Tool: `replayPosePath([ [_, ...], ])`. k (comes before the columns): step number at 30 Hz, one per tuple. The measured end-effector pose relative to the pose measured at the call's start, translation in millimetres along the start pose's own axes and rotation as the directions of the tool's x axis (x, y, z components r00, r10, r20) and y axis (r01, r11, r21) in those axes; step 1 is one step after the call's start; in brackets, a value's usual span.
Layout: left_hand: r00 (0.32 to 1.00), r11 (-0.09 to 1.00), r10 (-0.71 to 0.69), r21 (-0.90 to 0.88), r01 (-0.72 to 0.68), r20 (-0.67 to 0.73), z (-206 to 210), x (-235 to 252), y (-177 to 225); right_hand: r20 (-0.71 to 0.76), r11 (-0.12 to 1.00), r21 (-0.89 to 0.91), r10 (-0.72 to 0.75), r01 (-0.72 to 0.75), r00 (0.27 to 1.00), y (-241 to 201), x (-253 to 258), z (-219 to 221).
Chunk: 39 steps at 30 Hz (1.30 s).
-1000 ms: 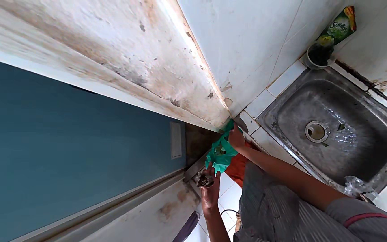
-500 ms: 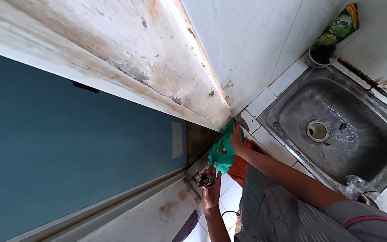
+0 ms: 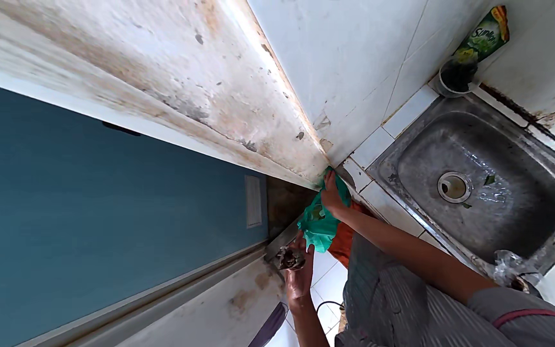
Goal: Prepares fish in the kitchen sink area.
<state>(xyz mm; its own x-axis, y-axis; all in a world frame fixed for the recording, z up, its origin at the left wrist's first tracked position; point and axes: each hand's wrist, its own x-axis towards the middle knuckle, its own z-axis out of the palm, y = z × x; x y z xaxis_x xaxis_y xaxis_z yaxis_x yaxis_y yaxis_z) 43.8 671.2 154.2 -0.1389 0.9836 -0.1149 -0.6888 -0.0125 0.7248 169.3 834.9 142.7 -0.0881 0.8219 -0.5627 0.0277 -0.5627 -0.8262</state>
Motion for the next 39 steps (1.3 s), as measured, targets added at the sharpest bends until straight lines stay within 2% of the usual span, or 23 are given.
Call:
replayPosePath([
  [2,1.000,1.000,-0.012,0.009,0.012,-0.004,-3.4,0.6,-5.7,-0.003,0.995,-0.064,0.077,-0.077,0.997,-14.0,0.0,3.1],
  [5,1.000,0.999,-0.017,0.030,0.018,-0.015,-8.2,-0.4,-12.0,-0.042,0.924,-0.326,0.195,-0.198,0.980,-38.1,-1.5,5.4],
  [10,0.997,0.994,-0.016,0.103,0.024,-0.077,-18.0,-3.9,-11.8,0.002,0.705,-0.690,0.231,-0.166,0.973,-54.9,-0.8,4.4],
  [12,0.994,0.995,-0.026,0.094,0.036,-0.104,-31.6,-9.4,-14.1,0.014,0.667,-0.733,0.211,-0.133,0.977,-55.5,-2.5,5.3],
  [17,0.939,0.988,-0.089,0.088,0.125,-0.332,-67.2,-33.6,-20.0,0.026,0.625,-0.776,0.170,-0.087,0.985,-42.0,-0.8,8.0],
  [20,0.921,0.973,-0.135,0.129,0.194,-0.365,-71.6,-39.4,-23.5,0.031,0.582,-0.811,0.141,-0.057,0.989,-33.9,-1.4,6.0],
  [22,0.914,0.953,-0.181,0.164,0.254,-0.363,-69.9,-39.1,-28.0,0.101,0.553,-0.833,0.107,0.025,0.989,-31.4,-1.8,-3.7],
  [24,0.904,0.928,-0.228,0.201,0.315,-0.362,-70.0,-37.2,-33.4,0.248,0.527,-0.835,0.101,0.159,0.964,-30.4,-2.4,-20.3],
  [26,0.895,0.901,-0.268,0.236,0.364,-0.358,-68.4,-35.1,-38.5,0.416,0.543,-0.787,0.119,0.292,0.902,-28.6,-6.9,-40.3],
  [28,0.883,0.856,-0.299,0.307,0.416,-0.362,-65.3,-31.9,-42.0,0.543,0.614,-0.695,0.106,0.374,0.833,-29.1,-23.0,-63.3],
  [31,0.843,0.770,-0.344,0.390,0.505,-0.413,-59.4,-23.5,-46.2,0.599,0.732,-0.559,0.031,0.390,0.800,-34.2,-62.8,-103.4],
  [33,0.806,0.699,-0.372,0.433,0.569,-0.460,-53.1,-15.4,-47.6,0.558,0.804,-0.463,-0.061,0.372,0.828,-32.1,-89.8,-131.8],
  [36,0.763,0.570,-0.401,0.514,0.641,-0.506,-45.2,-0.4,-49.2,0.420,0.862,-0.403,-0.124,0.307,0.899,-32.3,-122.6,-170.2],
  [39,0.781,0.384,-0.283,0.681,0.624,-0.556,-40.0,11.4,-50.7,0.253,0.871,-0.407,-0.182,0.275,0.950,-28.1,-146.8,-197.3],
])
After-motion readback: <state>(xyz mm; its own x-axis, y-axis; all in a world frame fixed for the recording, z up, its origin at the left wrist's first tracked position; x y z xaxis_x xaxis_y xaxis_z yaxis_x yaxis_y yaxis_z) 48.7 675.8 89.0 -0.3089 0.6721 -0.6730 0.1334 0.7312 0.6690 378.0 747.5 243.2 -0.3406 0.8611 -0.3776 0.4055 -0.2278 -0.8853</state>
